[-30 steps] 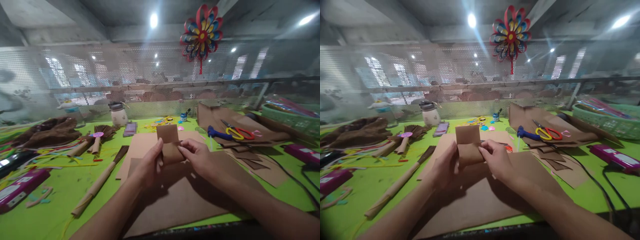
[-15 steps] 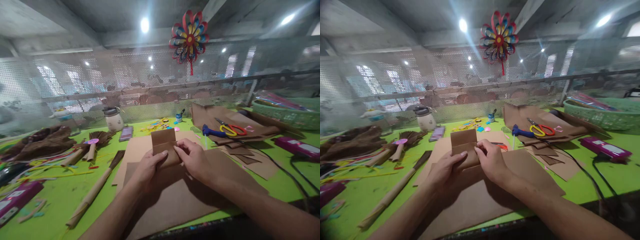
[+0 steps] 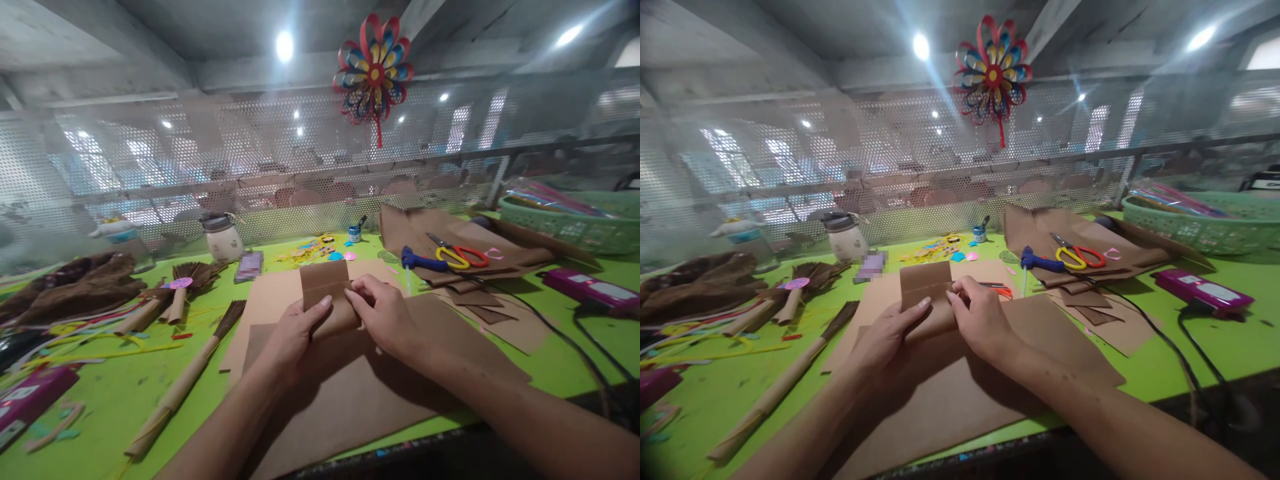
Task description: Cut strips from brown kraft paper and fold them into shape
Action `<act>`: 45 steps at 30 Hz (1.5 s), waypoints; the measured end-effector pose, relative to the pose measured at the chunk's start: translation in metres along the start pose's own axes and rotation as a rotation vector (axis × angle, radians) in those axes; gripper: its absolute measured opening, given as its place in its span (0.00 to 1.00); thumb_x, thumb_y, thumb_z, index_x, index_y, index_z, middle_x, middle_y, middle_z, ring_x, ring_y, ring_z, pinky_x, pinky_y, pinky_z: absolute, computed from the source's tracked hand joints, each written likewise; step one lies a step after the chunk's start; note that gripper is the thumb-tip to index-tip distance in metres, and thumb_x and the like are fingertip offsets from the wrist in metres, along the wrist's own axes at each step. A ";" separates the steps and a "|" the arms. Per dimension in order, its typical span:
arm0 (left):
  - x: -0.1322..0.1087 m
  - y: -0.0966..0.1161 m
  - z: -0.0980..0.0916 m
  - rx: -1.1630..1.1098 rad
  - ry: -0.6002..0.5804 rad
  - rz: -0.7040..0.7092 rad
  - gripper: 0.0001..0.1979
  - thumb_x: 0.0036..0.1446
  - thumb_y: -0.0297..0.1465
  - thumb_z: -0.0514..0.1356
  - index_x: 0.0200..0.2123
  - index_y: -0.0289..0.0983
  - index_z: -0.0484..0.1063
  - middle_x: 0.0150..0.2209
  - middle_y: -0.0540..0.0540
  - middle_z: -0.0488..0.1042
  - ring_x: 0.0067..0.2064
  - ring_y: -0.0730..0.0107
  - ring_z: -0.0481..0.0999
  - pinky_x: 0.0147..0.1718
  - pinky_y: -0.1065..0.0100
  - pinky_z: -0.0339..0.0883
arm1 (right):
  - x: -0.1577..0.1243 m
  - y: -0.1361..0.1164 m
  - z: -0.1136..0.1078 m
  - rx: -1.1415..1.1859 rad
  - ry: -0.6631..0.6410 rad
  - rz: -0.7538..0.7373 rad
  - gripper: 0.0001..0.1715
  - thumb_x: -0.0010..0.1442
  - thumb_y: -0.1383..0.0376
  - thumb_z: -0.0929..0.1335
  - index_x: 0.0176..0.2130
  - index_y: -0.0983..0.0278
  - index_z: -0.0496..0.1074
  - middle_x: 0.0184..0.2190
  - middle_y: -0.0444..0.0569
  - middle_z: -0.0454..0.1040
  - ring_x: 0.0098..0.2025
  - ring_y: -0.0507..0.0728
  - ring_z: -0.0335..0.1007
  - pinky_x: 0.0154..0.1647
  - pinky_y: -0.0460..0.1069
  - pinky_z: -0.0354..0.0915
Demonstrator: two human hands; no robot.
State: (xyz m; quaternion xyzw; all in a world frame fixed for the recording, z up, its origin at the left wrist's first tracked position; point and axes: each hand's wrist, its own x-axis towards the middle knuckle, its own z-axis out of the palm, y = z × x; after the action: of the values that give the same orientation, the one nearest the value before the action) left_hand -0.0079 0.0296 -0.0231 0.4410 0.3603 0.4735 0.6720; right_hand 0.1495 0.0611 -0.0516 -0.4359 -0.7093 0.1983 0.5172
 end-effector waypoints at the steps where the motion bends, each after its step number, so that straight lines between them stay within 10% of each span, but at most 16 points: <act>1: 0.000 0.000 0.000 0.012 0.001 0.004 0.21 0.55 0.36 0.62 0.50 0.33 0.71 0.43 0.36 0.78 0.40 0.56 0.79 0.40 0.61 0.71 | 0.000 0.000 0.000 -0.004 0.000 -0.002 0.08 0.60 0.63 0.63 0.32 0.64 0.67 0.24 0.44 0.71 0.26 0.52 0.65 0.28 0.46 0.58; 17: 0.001 0.001 -0.004 0.078 0.027 -0.018 0.23 0.55 0.40 0.62 0.51 0.34 0.71 0.44 0.36 0.78 0.41 0.55 0.79 0.39 0.62 0.71 | 0.005 0.000 -0.004 0.129 0.006 0.166 0.12 0.54 0.58 0.67 0.35 0.64 0.66 0.25 0.43 0.69 0.27 0.52 0.65 0.29 0.47 0.61; 26: 0.000 0.000 -0.002 0.081 0.010 -0.032 0.22 0.54 0.41 0.61 0.48 0.33 0.73 0.40 0.37 0.79 0.38 0.53 0.80 0.39 0.60 0.71 | -0.002 -0.011 -0.009 0.416 -0.340 0.394 0.19 0.53 0.53 0.68 0.23 0.65 0.65 0.17 0.39 0.59 0.20 0.47 0.51 0.20 0.45 0.49; 45: 0.010 -0.009 -0.010 0.106 0.007 -0.010 0.21 0.54 0.35 0.62 0.49 0.31 0.70 0.44 0.32 0.77 0.37 0.59 0.79 0.31 0.64 0.74 | -0.005 0.004 -0.003 0.301 -0.214 0.314 0.17 0.54 0.54 0.67 0.27 0.65 0.71 0.20 0.41 0.66 0.19 0.48 0.55 0.17 0.44 0.53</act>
State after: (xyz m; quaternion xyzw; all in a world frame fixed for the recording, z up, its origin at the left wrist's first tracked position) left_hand -0.0111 0.0399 -0.0351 0.4724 0.3892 0.4518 0.6490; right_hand 0.1542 0.0583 -0.0561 -0.4352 -0.6460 0.4248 0.4613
